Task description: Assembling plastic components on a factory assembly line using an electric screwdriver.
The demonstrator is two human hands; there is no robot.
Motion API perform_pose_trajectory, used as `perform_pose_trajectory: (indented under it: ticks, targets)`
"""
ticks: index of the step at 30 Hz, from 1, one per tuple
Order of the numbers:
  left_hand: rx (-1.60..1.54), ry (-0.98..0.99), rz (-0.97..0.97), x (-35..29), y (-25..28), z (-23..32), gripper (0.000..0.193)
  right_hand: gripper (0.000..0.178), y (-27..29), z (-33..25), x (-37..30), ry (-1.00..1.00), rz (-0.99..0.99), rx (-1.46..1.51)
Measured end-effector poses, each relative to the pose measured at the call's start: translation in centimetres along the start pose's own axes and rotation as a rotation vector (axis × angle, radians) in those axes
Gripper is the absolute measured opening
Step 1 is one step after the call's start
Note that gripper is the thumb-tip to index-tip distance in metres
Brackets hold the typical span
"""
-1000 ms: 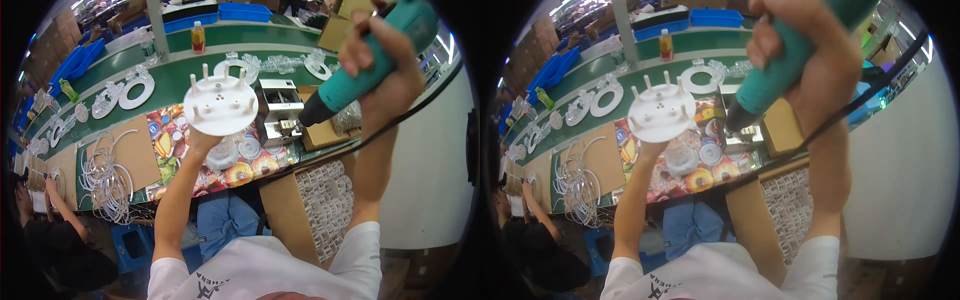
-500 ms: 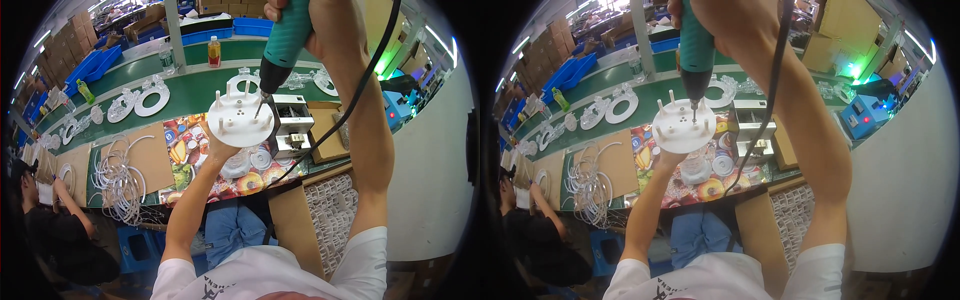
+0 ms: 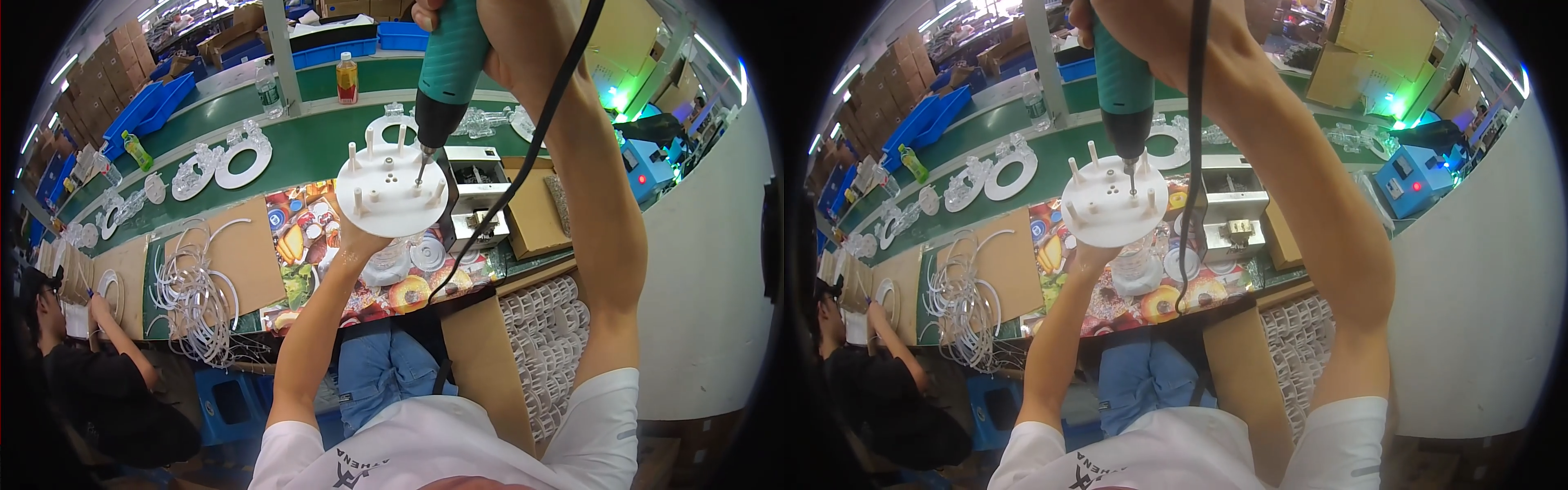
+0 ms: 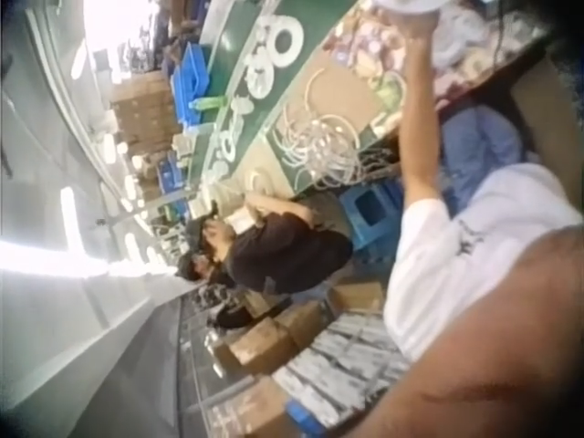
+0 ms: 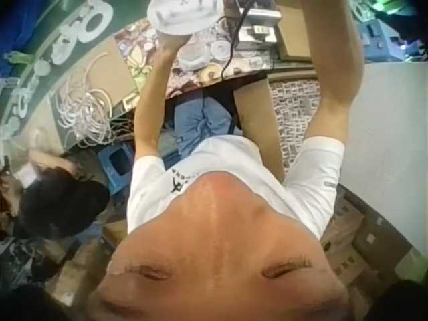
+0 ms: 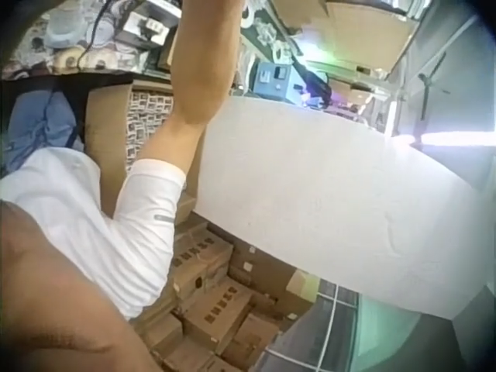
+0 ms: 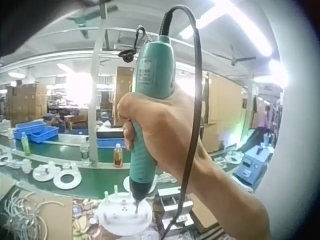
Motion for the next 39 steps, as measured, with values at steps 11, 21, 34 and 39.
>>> perform_pose_trajectory:
  ticks: [11,21,34,39]
  targets:
    - [-0.277,0.055,0.075,-0.2,0.2,0.2,0.081,0.009,-0.4,-0.6,-0.5,-0.011,-0.027,0.01]
    - [0.225,-0.179,0.0,0.6,2.4,1.3,0.073,0.01,6.9,1.7,-4.1,0.148,0.287,0.237]
    - [0.062,-0.125,0.023,0.5,2.6,1.9,0.042,0.032,13.8,17.6,-15.3,0.027,0.367,-0.215]
    - [-0.001,0.069,-0.042,-0.4,2.5,1.3,0.046,0.028,13.8,20.3,-14.4,-0.056,0.34,-0.27]
Point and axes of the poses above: each hand's wrist, its own x-axis towards the middle knuckle, its own y-axis out of the back of the hand, z = x × y, the point moved 1 cm from there along x, towards the middle knuckle, and after that the axes turned 2 degrees about y, right-handed, at the moved point
